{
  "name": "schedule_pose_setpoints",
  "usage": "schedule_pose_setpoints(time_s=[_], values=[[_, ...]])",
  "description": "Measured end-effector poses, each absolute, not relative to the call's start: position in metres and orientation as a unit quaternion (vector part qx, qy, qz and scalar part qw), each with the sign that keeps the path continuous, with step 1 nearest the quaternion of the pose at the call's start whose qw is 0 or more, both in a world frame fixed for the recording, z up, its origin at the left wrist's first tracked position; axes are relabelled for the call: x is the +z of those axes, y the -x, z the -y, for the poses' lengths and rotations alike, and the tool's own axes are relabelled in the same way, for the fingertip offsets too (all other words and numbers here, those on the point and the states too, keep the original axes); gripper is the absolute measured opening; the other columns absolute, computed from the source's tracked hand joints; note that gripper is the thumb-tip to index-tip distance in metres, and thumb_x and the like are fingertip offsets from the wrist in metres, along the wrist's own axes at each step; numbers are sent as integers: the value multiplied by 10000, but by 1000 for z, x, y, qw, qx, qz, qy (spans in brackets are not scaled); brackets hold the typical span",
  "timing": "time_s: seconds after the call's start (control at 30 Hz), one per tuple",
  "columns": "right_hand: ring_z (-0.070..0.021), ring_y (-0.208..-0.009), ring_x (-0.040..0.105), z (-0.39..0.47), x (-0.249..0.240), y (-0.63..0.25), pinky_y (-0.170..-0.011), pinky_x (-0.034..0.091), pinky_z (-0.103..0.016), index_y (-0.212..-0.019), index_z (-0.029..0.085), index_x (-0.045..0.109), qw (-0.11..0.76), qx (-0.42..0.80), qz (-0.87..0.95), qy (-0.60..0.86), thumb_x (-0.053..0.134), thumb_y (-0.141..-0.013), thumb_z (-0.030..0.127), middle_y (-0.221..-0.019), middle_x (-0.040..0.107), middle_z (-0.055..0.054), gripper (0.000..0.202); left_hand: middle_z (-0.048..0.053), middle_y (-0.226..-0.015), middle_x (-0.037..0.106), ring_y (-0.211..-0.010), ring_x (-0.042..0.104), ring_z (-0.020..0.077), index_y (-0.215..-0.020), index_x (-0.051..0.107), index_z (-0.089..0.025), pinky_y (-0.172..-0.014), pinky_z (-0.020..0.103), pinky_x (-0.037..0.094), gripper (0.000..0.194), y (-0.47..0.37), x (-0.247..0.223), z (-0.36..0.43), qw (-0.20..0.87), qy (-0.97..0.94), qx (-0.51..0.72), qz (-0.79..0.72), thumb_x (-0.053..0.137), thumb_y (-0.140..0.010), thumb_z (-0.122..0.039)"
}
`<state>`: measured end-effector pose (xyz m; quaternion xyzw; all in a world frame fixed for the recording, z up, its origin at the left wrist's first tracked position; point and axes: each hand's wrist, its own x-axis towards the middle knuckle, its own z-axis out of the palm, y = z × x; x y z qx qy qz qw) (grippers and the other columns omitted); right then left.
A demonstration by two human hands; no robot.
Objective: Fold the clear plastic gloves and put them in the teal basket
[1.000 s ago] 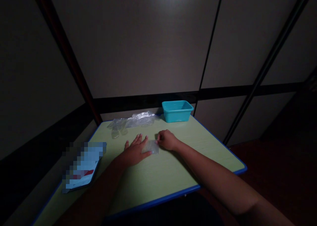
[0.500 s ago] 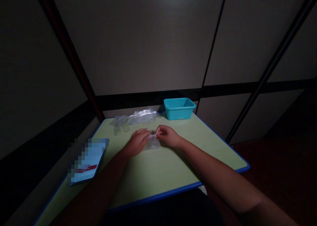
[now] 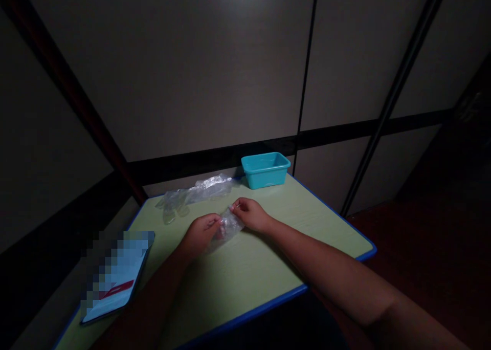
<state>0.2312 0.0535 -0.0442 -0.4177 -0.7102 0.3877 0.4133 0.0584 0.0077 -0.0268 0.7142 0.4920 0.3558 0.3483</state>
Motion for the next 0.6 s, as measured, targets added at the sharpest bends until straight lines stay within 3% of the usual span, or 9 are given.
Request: schedule_pose_setpoints(time_s=[0.17,0.33,0.5,0.6], values=[[-80,-508,404,-46,-35,-232,-486,251,-212,-613,142,550,334,255,789,447,411,-881,370,-526,487,23,379,24,-592,631,-593,593,171,-633,580,-168,-602,270,446,271,-65,-23,0,388,-691,359,-493,515,-741,-408],[-119,-618,517,-34,-21,-235,-520,263,-240,-767,157,636,266,119,828,478,390,-890,379,-714,640,-40,354,14,-576,626,-542,576,163,-677,588,-160,-525,254,437,289,-69,-22,7,427,-638,362,-528,574,-683,-448],[-181,-709,608,-29,-9,-241,-557,338,-258,-866,199,658,236,53,839,487,342,-891,431,-812,689,-71,393,-10,-514,595,-474,534,152,-663,596,-163,-451,239,409,334,-68,-19,10,426,-592,361,-581,625,-607,-492],[-203,-724,631,-27,-4,-245,-573,388,-272,-875,199,658,237,33,839,489,332,-887,424,-817,695,-81,396,16,-613,641,-584,597,179,-691,624,-155,-541,258,470,397,-60,-20,1,412,-568,399,-590,641,-588,-538]])
